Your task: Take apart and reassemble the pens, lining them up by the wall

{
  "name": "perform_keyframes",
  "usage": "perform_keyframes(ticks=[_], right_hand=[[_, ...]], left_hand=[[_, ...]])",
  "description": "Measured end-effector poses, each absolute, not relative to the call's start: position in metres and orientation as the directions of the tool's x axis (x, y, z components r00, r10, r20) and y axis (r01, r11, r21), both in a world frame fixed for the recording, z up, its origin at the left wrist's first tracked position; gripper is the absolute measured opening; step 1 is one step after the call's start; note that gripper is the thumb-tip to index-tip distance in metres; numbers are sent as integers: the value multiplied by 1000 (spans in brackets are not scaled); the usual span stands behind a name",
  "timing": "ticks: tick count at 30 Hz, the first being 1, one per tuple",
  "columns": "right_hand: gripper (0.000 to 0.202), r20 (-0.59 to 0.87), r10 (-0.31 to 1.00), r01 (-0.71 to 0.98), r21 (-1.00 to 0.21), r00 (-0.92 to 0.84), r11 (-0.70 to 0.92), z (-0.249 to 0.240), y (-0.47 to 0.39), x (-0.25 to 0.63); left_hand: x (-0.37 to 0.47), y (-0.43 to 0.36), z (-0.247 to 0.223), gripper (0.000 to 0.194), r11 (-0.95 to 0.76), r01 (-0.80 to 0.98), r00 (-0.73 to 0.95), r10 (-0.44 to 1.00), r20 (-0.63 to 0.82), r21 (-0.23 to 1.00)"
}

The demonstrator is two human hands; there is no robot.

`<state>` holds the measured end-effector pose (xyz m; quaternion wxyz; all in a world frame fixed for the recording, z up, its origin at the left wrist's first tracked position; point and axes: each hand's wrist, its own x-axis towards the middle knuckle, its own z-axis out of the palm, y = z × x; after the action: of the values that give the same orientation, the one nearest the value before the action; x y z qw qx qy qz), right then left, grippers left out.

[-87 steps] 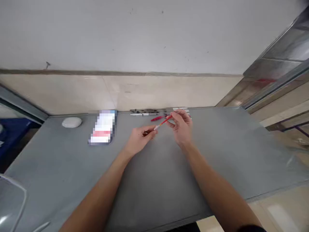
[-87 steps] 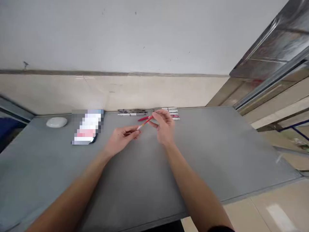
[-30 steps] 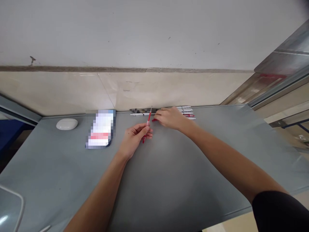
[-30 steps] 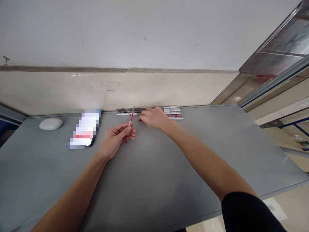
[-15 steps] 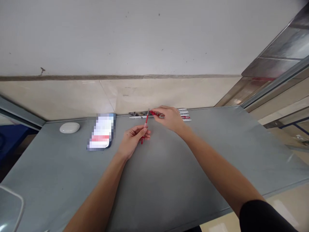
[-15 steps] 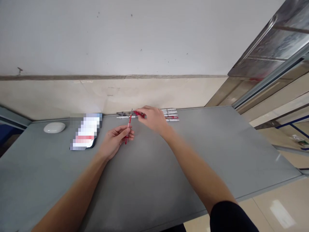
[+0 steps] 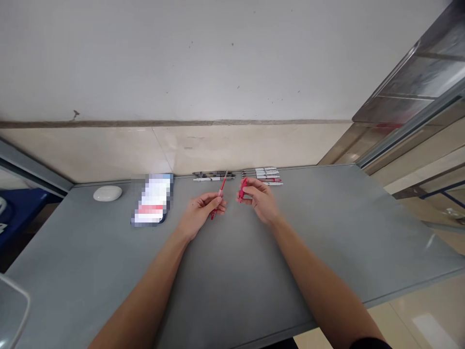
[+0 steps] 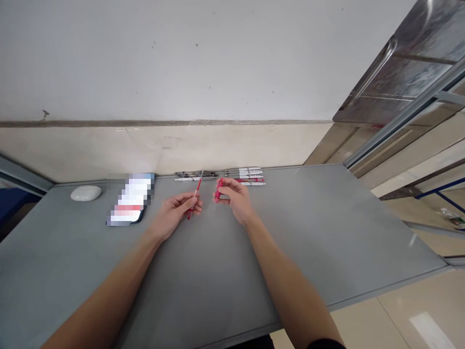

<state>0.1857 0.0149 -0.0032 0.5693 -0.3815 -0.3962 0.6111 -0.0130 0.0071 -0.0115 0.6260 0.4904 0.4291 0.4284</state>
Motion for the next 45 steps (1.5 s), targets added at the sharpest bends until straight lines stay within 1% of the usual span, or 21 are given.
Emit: perform_keyframes(ticks=[4,8,11,17,24,29,37,45], right_hand=[[11,10,992,-408,-912,-126,-43,-7,13,192],[12,23,993,-406,-913,-115,-26,-7,13,196],[11,54,998,-420,-907,-35,34,-4,12,196],[10,88,977,-475,-863,192,171,5,13,200],[11,59,950,-493,-844,307,212,6,10,201],[9,72,937,-519,-817,341,251,4,8,198],[10,83,934,-516,-814,349,265,3,9,196],[8,92,936,-526,-806,341,270,0,10,196]], left_hand=[[-12,5,-11,40,109,-35,274,957,-95,993],[-10,1,-6,39,72,27,282,956,-77,997],[-9,-1,-1,37,61,77,340,937,-84,995],[-10,-4,-1,33,38,156,432,896,-103,987],[-9,-5,-3,30,-7,190,446,891,-80,982],[-8,-6,-1,31,-4,212,440,893,-91,977],[-8,-8,5,33,-6,257,448,887,-114,966],[-7,-8,5,32,20,232,428,895,-121,972]])
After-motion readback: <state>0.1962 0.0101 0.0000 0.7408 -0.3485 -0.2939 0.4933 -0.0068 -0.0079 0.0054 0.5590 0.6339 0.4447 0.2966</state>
